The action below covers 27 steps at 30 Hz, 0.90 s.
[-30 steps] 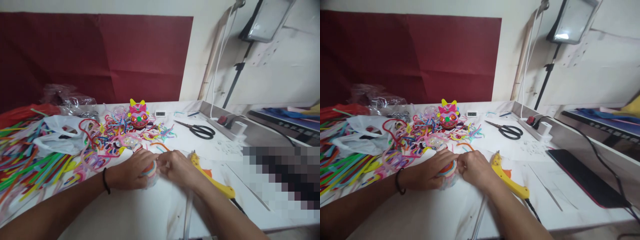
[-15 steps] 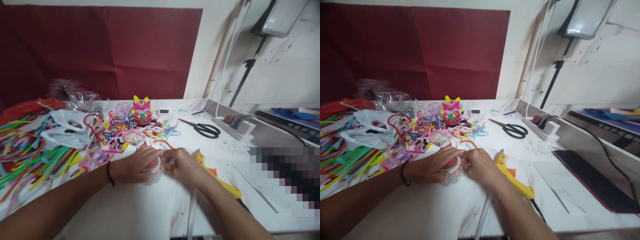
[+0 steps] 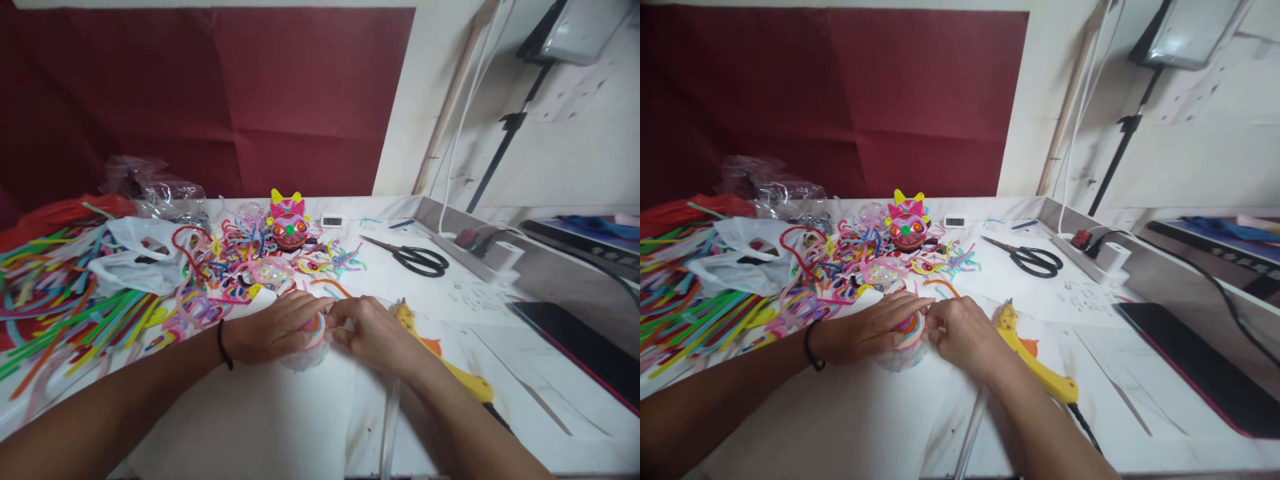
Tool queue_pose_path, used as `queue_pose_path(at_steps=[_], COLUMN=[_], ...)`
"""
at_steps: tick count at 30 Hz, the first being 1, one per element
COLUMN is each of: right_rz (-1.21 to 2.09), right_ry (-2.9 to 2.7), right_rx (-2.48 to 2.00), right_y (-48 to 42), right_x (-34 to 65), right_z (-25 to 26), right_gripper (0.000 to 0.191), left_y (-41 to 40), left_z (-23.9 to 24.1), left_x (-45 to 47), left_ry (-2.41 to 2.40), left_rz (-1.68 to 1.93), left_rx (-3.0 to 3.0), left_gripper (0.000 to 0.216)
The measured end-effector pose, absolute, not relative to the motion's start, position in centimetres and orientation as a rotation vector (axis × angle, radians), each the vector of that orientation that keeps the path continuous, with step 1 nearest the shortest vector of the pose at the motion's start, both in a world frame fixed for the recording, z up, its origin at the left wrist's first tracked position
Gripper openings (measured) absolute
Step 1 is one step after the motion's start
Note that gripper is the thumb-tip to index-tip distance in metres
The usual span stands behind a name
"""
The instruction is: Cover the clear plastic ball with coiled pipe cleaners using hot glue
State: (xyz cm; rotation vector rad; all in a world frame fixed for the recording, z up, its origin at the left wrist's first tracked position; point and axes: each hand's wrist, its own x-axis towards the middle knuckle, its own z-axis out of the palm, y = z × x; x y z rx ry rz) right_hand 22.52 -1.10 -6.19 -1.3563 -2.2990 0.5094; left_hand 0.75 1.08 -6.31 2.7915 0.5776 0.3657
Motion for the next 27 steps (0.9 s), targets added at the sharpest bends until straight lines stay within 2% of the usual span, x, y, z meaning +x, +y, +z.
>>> queue_pose_path(at_steps=[14,23,27], right_rz=[0.514,0.479,0.462], right_ry=[-2.318,-2.333,-2.335], right_rx=[-1.310,-1.308,-1.330], right_y=[-1.1,-0.8,-0.7], right_x=[22.8,22.7,22.5], right_z=[-5.6,-5.7,-5.9], right_gripper=[0.016,0.014,0.009], left_y=[1.2,1.5,1.4], left_z=[-7.6,-6.7,-5.9], left_x=[0.6,0.9,1.4], left_ry=[0.754,0.773,0.806], left_rz=[0.446,0.396,0.423], left_rx=[2.734,2.730,2.702], left_gripper=[0.071,0.071,0.057])
